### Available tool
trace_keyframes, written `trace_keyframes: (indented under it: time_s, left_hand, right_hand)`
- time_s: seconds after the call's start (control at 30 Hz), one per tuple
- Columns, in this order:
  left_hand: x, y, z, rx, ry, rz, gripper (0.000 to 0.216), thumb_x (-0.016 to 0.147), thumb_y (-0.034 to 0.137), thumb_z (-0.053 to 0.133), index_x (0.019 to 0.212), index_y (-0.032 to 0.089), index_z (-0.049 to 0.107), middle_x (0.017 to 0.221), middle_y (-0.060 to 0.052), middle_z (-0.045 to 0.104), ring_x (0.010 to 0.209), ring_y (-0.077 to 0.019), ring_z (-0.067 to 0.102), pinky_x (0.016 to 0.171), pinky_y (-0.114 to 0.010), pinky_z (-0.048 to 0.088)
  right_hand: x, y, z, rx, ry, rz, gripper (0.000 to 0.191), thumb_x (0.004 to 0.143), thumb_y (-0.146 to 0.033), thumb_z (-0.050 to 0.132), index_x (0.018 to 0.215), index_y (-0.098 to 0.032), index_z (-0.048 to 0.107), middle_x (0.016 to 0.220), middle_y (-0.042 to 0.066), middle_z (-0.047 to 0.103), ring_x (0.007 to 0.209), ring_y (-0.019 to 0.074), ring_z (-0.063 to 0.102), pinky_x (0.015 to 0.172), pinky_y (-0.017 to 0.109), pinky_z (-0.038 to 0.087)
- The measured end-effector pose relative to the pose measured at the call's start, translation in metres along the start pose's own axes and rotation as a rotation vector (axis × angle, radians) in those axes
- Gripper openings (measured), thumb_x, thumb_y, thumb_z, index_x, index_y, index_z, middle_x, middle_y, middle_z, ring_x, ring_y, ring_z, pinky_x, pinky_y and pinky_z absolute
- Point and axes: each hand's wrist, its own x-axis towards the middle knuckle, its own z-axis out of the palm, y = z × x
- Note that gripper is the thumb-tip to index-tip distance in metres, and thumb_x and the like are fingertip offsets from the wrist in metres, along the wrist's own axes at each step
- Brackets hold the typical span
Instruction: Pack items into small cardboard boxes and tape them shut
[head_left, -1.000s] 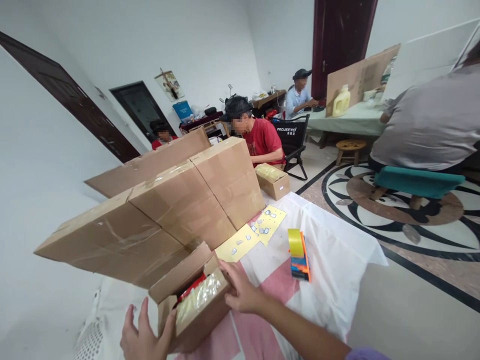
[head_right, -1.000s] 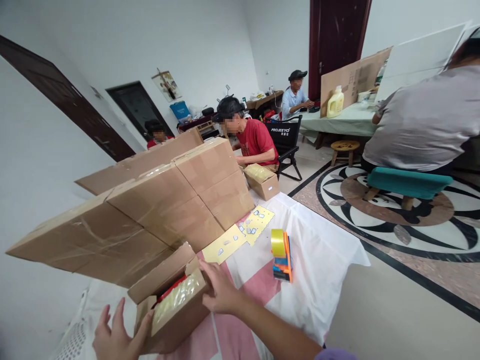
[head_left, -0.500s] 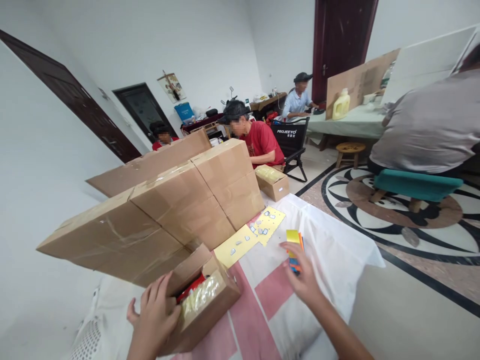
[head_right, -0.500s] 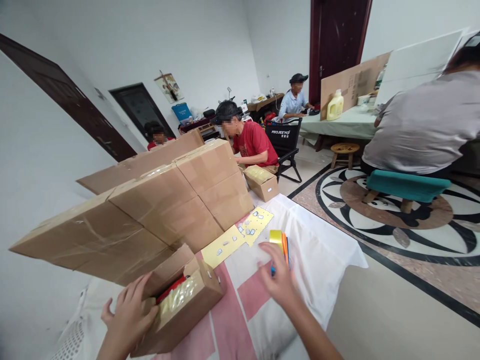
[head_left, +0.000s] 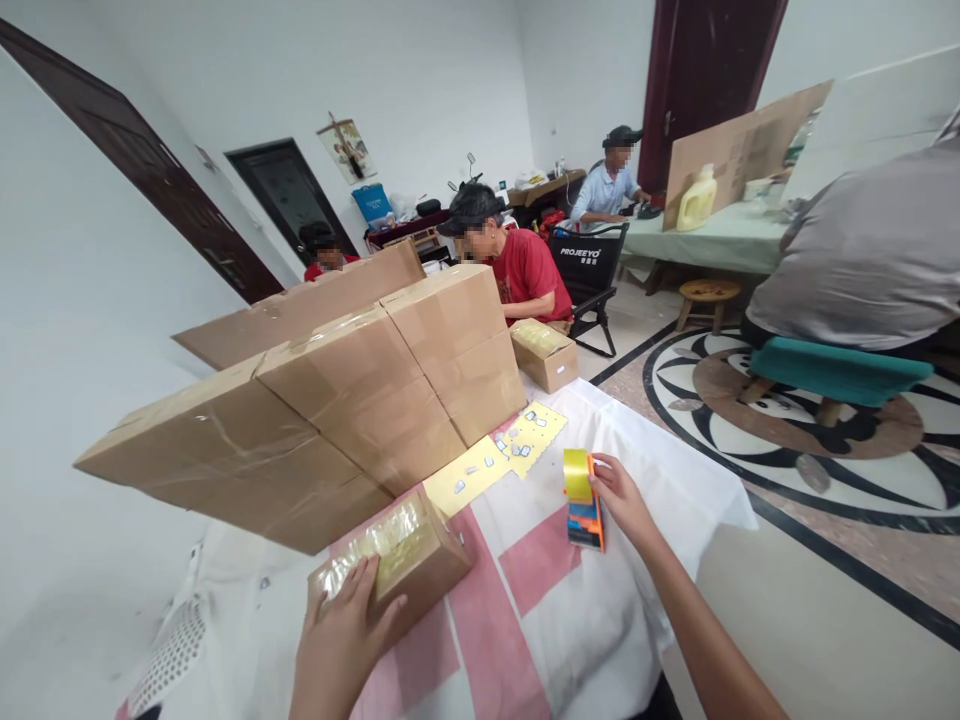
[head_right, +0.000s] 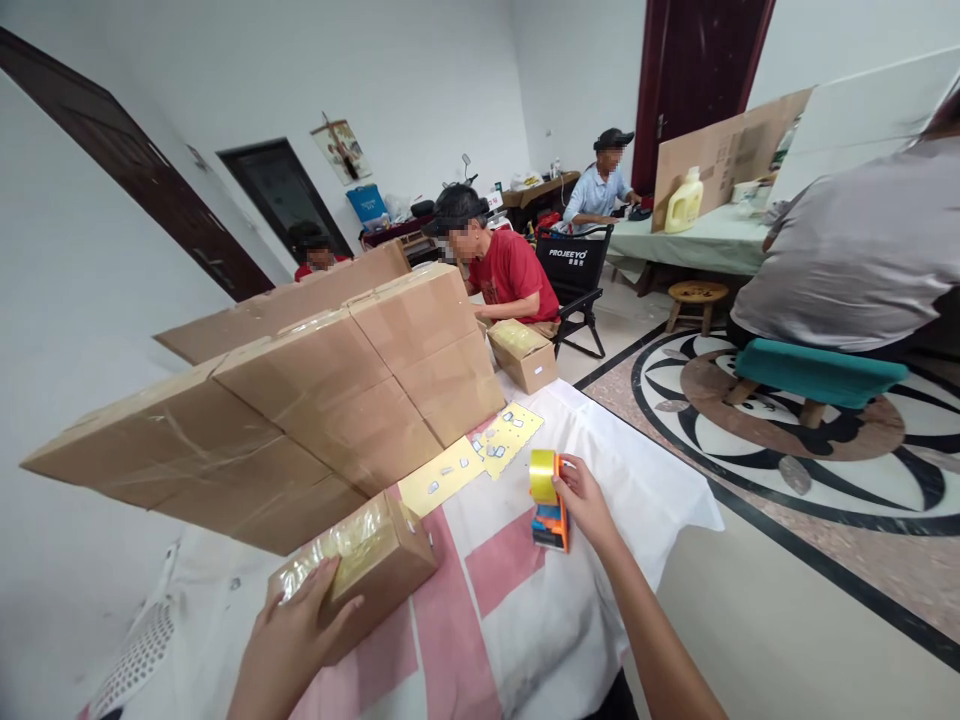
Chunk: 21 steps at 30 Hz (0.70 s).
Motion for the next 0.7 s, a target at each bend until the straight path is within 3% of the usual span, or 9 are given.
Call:
trace_keyframes:
  time_s: [0.1,0.23,0.3,0.4,0.57,0.63,0.7]
  left_hand:
    - [0.003,-0.006,-0.002,-0.002,0.005,-0.002,0.059,0.089,0.055,0.050,0.139,0.025,0.062,0.144,-0.008,0.063,0.132,-0.0308,0.060,0.118,-0.053,0.032]
    - [-0.001,-0.024,-0.002,-0.016,0.031,0.100,0.041,0.092,0.041,0.049,0.126,0.033,0.071,0.145,-0.004,0.063,0.137,-0.0280,0.054,0.105,-0.045,0.044]
    - [-0.006,-0.029,-0.004,-0.021,0.051,0.142,0.039,0.093,0.032,0.045,0.118,0.034,0.075,0.144,-0.002,0.064,0.140,-0.0272,0.050,0.102,-0.043,0.044]
    - [-0.011,-0.025,-0.012,-0.074,0.130,0.092,0.037,0.092,0.027,0.046,0.113,0.031,0.076,0.138,-0.004,0.068,0.135,-0.0271,0.052,0.106,-0.044,0.040]
    - [-0.016,0.017,-0.022,-0.318,0.416,-0.037,0.035,0.096,0.042,0.044,0.108,0.026,0.074,0.124,-0.009,0.073,0.121,-0.0288,0.061,0.113,-0.050,0.035]
    - [-0.021,0.048,-0.016,-0.502,0.425,0.011,0.038,0.096,0.049,0.046,0.100,0.025,0.075,0.114,-0.011,0.074,0.114,-0.0289,0.064,0.107,-0.047,0.042]
    - [-0.027,0.086,-0.003,-0.700,0.337,0.092,0.040,0.093,0.055,0.052,0.098,0.024,0.077,0.112,-0.012,0.072,0.110,-0.0289,0.065,0.100,-0.044,0.048]
  right_hand:
    - [0.004,-0.001,0.014,-0.071,-0.060,0.011,0.053,0.079,-0.062,0.068,0.111,-0.020,0.062,0.106,0.013,0.076,0.095,0.0301,0.075,0.078,0.040,0.063]
    - [-0.007,-0.004,0.013,-0.273,-0.152,0.011,0.047,0.083,-0.060,0.064,0.103,-0.017,0.068,0.090,0.009,0.076,0.079,0.0276,0.073,0.056,0.033,0.059]
    - [-0.010,-0.007,0.009,-0.273,-0.199,-0.015,0.044,0.082,-0.057,0.065,0.097,-0.016,0.070,0.086,0.009,0.075,0.075,0.0265,0.071,0.056,0.032,0.058]
    - [-0.012,-0.013,0.004,-0.266,-0.231,-0.099,0.038,0.079,-0.054,0.070,0.081,-0.016,0.070,0.074,0.006,0.072,0.069,0.0233,0.067,0.063,0.033,0.056]
    - [-0.029,-0.017,0.019,-0.264,-0.112,-0.183,0.039,0.079,-0.057,0.068,0.071,-0.019,0.066,0.064,0.003,0.064,0.062,0.0194,0.058,0.060,0.031,0.050]
    - [-0.047,-0.018,0.036,-0.252,-0.073,-0.194,0.043,0.084,-0.061,0.060,0.072,-0.020,0.064,0.063,0.003,0.061,0.061,0.0195,0.055,0.058,0.032,0.049]
    - [-0.069,-0.020,0.056,-0.230,-0.045,-0.211,0.050,0.090,-0.066,0.049,0.076,-0.020,0.064,0.066,0.005,0.061,0.062,0.0210,0.055,0.059,0.034,0.049]
